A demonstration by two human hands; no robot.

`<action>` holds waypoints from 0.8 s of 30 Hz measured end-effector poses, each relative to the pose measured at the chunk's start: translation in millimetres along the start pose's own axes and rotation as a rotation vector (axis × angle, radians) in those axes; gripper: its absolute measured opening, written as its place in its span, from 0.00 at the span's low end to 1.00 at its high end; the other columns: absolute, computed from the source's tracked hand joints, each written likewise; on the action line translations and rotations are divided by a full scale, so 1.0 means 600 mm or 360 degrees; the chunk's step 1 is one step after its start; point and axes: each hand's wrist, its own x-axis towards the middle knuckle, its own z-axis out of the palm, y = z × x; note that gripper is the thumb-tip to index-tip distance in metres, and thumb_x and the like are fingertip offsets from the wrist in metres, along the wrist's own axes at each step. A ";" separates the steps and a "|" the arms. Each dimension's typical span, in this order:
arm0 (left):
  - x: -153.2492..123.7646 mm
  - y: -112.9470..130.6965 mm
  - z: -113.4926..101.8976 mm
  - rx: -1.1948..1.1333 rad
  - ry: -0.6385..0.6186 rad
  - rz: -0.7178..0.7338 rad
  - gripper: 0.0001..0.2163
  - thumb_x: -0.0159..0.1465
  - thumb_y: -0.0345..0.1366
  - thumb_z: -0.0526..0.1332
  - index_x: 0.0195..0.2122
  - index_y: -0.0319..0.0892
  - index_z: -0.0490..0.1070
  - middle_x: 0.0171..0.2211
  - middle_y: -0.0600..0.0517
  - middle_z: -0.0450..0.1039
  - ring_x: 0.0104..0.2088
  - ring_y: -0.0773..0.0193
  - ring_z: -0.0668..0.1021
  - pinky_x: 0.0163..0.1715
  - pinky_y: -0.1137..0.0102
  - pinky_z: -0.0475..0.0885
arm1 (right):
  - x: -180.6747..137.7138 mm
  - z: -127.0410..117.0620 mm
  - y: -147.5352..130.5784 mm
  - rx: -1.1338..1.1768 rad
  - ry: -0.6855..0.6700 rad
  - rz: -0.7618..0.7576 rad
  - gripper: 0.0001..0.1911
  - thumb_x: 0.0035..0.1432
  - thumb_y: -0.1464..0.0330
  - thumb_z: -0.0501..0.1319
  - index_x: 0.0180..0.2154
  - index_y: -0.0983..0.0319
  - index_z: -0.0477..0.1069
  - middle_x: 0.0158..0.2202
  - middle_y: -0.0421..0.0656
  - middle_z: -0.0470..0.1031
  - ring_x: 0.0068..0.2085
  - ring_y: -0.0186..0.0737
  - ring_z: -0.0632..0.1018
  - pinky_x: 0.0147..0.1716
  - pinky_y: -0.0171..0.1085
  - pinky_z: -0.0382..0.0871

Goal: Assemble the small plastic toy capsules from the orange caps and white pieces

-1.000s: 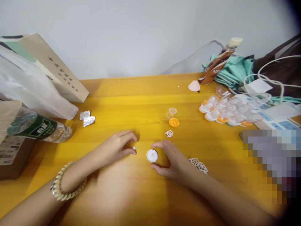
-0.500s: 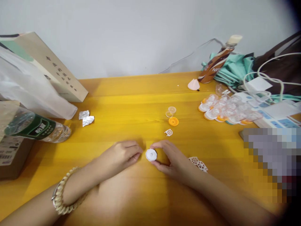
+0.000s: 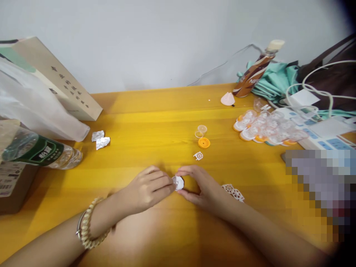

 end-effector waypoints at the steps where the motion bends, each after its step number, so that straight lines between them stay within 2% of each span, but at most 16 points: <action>1: 0.000 0.000 -0.001 0.0002 0.0020 0.0000 0.07 0.65 0.27 0.54 0.43 0.37 0.68 0.38 0.47 0.76 0.39 0.63 0.76 0.38 0.67 0.66 | 0.000 0.000 0.000 0.0002 -0.0007 -0.0002 0.21 0.53 0.72 0.62 0.47 0.59 0.59 0.43 0.46 0.72 0.47 0.42 0.74 0.46 0.43 0.70; 10: -0.007 -0.007 -0.006 -0.0003 0.0065 0.0004 0.08 0.63 0.27 0.57 0.43 0.38 0.69 0.37 0.49 0.77 0.40 0.64 0.76 0.37 0.67 0.64 | -0.003 0.000 0.003 0.0059 -0.0061 0.0088 0.20 0.53 0.71 0.62 0.47 0.59 0.60 0.45 0.47 0.71 0.49 0.43 0.73 0.48 0.44 0.69; 16: -0.011 -0.008 -0.002 0.0098 0.0003 0.0126 0.10 0.60 0.28 0.60 0.44 0.39 0.69 0.34 0.51 0.76 0.38 0.64 0.76 0.35 0.67 0.64 | -0.003 0.000 0.003 0.0051 -0.0030 0.0032 0.20 0.53 0.72 0.61 0.47 0.59 0.60 0.44 0.47 0.72 0.48 0.43 0.73 0.47 0.44 0.69; 24: -0.010 -0.001 0.005 -0.0020 0.0155 0.0009 0.07 0.58 0.31 0.62 0.39 0.40 0.70 0.32 0.50 0.75 0.35 0.63 0.74 0.32 0.67 0.63 | -0.001 -0.005 0.001 0.0057 -0.0086 -0.0006 0.19 0.53 0.74 0.60 0.48 0.60 0.61 0.44 0.47 0.72 0.47 0.41 0.73 0.47 0.43 0.69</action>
